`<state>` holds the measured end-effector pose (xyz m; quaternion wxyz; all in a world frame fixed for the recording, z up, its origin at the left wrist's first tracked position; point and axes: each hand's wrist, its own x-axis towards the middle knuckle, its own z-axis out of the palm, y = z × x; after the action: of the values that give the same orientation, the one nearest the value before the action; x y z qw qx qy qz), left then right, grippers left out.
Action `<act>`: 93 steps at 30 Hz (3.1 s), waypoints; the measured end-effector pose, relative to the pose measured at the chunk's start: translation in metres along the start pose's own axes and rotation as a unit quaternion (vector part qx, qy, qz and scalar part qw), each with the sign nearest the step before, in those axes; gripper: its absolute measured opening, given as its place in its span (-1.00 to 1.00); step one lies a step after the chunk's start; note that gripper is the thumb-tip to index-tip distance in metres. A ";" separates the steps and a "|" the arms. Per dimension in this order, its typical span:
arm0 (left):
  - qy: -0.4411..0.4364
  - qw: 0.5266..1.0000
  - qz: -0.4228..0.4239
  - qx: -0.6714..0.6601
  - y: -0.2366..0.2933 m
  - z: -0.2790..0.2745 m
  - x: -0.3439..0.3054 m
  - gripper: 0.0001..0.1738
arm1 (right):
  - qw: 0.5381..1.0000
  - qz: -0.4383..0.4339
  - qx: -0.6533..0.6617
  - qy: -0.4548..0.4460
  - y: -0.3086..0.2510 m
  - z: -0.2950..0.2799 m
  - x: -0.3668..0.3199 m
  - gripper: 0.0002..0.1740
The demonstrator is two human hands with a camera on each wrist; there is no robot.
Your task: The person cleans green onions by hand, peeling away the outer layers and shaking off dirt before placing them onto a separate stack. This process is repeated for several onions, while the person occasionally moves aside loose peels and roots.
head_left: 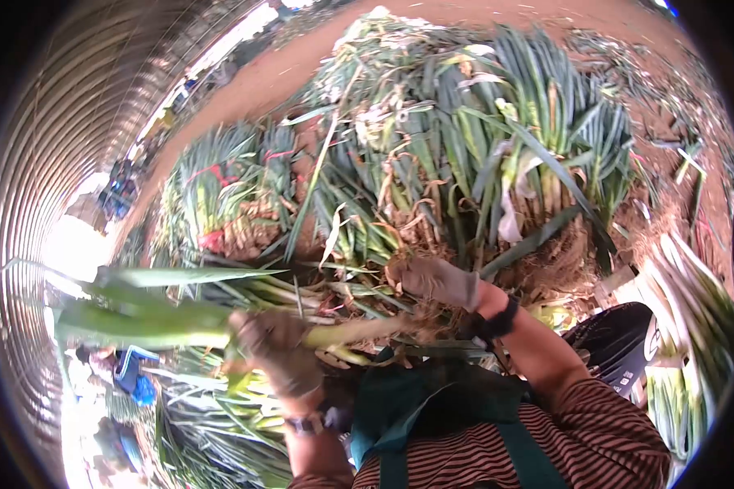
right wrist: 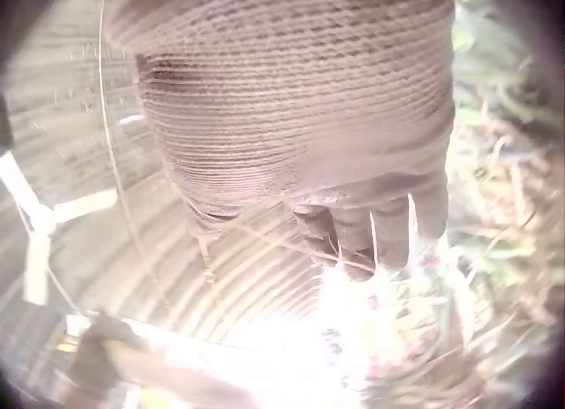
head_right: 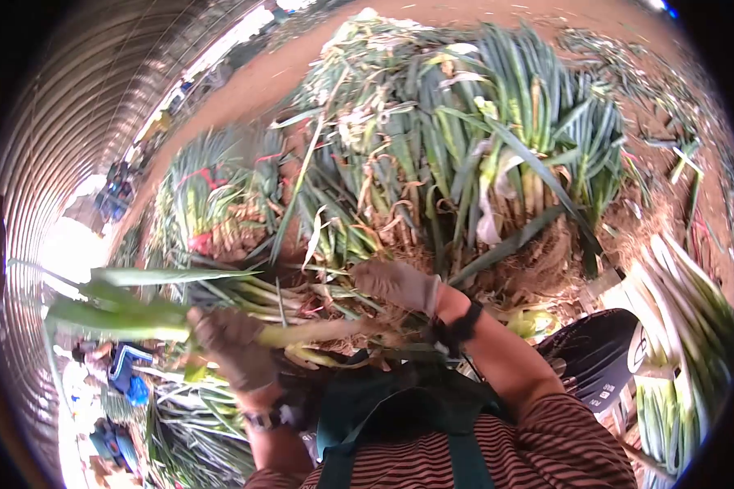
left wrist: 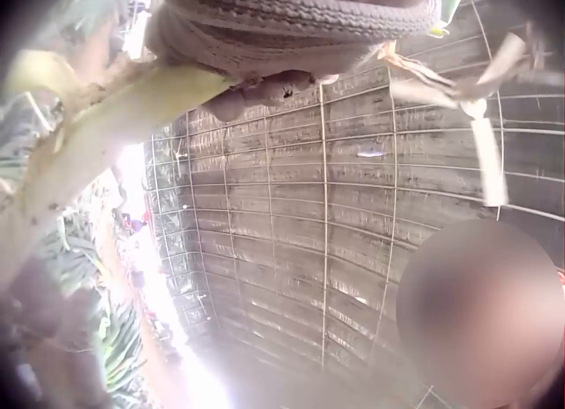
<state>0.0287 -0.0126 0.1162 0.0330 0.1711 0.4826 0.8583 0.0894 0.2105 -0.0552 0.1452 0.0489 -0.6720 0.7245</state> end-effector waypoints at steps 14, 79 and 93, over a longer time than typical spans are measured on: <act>-0.149 0.965 -0.199 -0.085 -0.091 0.019 0.014 -0.65 | 0.971 0.195 0.102 0.090 -0.082 0.048 -0.098 -0.31; -0.188 0.842 0.156 0.481 -0.115 -0.024 0.029 -0.76 | 0.822 -0.073 -0.531 0.192 -0.077 0.038 -0.105 -0.60; -0.621 0.676 0.228 0.324 -0.102 0.013 -0.094 -0.80 | 0.854 -0.037 -0.475 0.209 -0.063 0.015 -0.113 -0.57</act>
<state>0.1105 0.0314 0.0115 0.0707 0.7693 0.5453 0.3253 0.2123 0.1828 -0.0237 0.3149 -0.1537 -0.8858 0.3042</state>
